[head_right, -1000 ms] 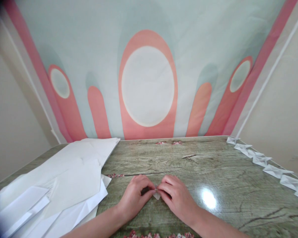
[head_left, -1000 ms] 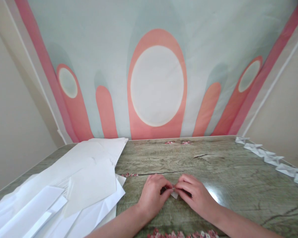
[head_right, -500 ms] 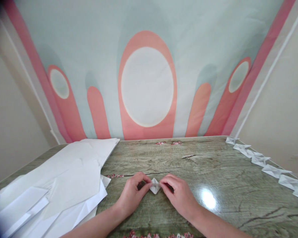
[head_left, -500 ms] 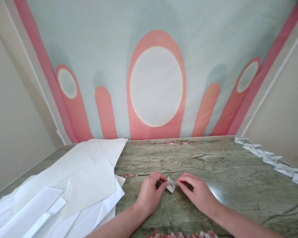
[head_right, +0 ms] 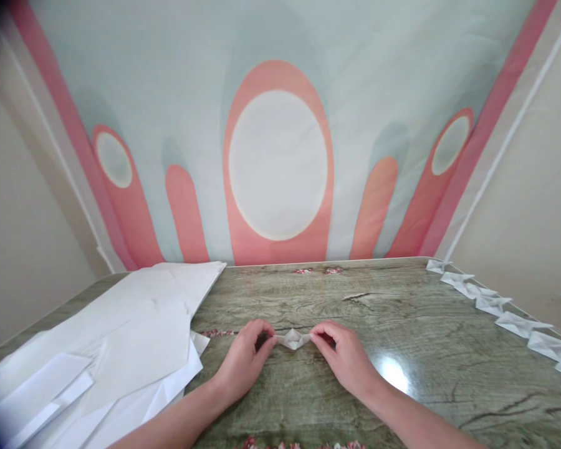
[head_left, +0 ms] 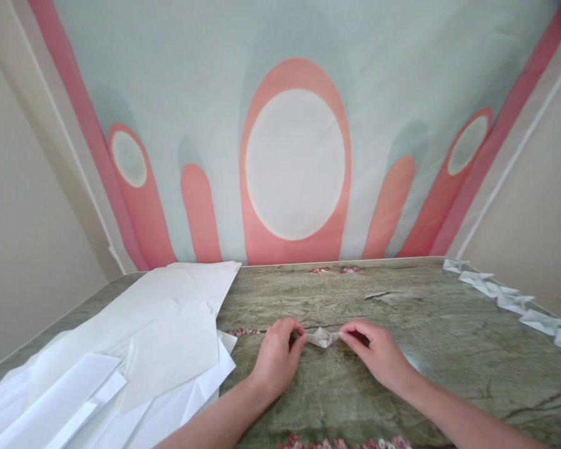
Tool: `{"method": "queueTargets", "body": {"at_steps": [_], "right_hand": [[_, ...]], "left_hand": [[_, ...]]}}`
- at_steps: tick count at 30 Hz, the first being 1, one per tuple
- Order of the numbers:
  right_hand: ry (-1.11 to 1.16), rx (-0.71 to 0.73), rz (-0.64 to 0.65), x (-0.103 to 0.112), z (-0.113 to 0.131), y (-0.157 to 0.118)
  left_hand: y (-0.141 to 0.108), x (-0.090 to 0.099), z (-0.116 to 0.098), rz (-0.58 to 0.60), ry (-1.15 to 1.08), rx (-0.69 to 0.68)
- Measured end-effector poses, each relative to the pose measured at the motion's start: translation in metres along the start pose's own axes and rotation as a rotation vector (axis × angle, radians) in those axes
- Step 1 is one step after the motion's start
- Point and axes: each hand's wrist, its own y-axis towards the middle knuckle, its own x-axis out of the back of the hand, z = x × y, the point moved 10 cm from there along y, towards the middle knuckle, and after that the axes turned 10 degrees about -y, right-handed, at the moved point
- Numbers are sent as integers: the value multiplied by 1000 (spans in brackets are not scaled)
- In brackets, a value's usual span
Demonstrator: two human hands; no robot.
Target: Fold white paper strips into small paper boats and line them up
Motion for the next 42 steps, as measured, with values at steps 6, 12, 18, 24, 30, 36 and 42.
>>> {"method": "queueTargets", "body": {"at_steps": [6,12,18,24,30,36,42], "right_hand": [[-21,-8,17,-1,-6,2],[-31,9,4,0,-2,1],[-64,73,-11,0,8,0],[-74,106,-11,-1,14,-3],[-90,131,-20,1,18,-5],[-63,153,-35,3,22,-4],[-55,155,-40,3,23,-6]], "left_hand": [[3,7,3,-51,24,-9],[3,6,6,-56,12,9],[1,4,-2,-38,23,-35],[-1,1,1,-39,-22,-28],[-2,5,-3,-77,-50,-78],[-1,-1,-7,-5,-41,-88],[-2,-3,-6,13,-23,-74]]}}
